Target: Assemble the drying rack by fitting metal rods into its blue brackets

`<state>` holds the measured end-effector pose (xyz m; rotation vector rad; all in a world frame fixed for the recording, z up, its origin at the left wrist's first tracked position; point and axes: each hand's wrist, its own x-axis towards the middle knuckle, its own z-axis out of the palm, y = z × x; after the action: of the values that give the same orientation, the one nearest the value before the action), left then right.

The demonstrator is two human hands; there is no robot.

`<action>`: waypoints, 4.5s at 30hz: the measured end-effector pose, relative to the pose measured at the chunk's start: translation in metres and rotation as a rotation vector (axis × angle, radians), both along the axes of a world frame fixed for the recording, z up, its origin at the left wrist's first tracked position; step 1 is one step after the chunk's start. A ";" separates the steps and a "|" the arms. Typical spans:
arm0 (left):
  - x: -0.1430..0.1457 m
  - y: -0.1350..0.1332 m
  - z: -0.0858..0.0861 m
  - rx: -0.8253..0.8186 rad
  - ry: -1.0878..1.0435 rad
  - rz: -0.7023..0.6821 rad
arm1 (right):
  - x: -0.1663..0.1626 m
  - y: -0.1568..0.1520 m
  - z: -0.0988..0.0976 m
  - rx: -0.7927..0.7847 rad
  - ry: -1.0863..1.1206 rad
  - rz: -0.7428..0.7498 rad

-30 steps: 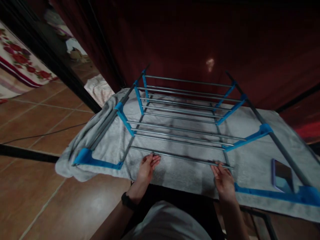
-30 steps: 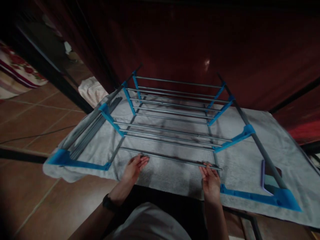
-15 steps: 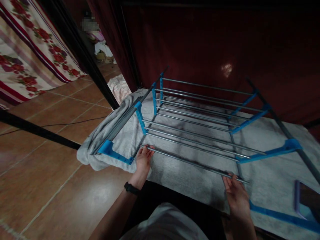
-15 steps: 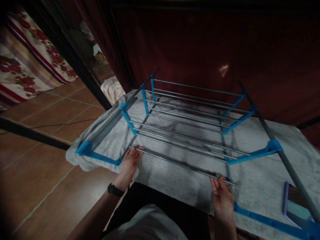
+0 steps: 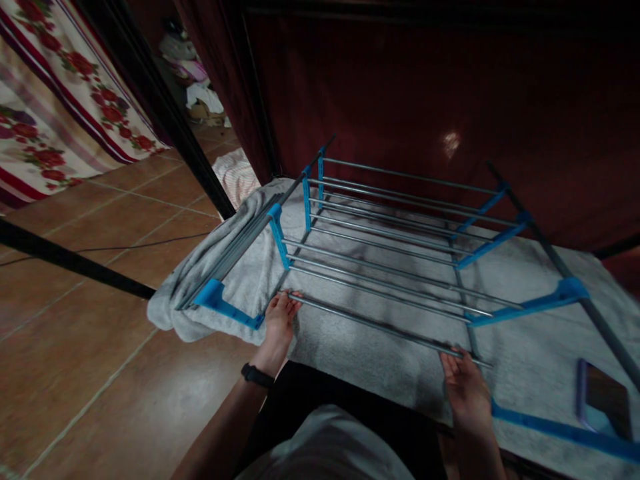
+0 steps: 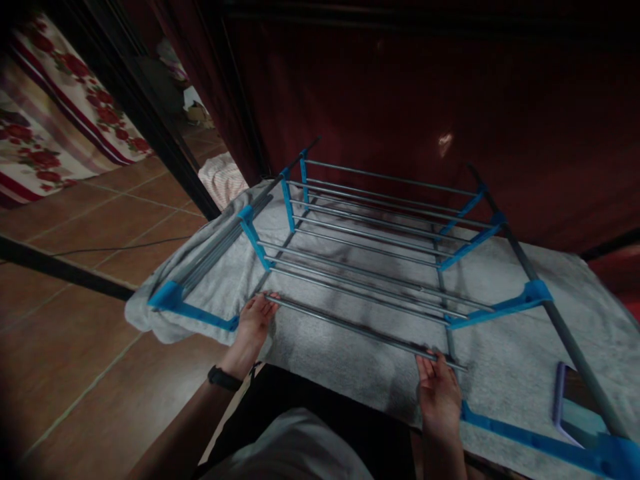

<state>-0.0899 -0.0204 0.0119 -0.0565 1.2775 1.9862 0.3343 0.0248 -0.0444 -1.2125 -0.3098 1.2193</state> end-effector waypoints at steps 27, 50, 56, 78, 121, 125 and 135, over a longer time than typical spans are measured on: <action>0.041 0.006 0.001 -0.053 -0.048 -0.168 | -0.002 0.001 0.001 0.010 -0.007 -0.027; 0.114 0.012 -0.005 -0.093 -0.097 -0.448 | -0.027 -0.005 0.016 0.026 0.036 0.016; 0.127 0.011 -0.009 -0.112 -0.126 -0.498 | -0.067 -0.011 0.023 0.019 0.132 0.108; 0.157 0.013 -0.012 -0.103 -0.265 -0.627 | -0.144 -0.029 0.030 0.038 0.136 0.279; 0.158 0.014 -0.001 -0.171 -0.262 -0.615 | -0.115 -0.017 0.033 0.023 0.165 0.129; 0.164 0.012 -0.001 -0.139 -0.282 -0.645 | -0.132 -0.024 0.033 0.047 0.176 0.182; 0.156 0.008 0.004 -0.115 -0.306 -0.625 | -0.140 -0.027 0.033 0.023 0.171 0.223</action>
<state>0.0661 -0.0124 0.0160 -0.0131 1.0445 1.3123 0.1946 -0.0022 -0.0109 -1.0660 -0.3370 1.4984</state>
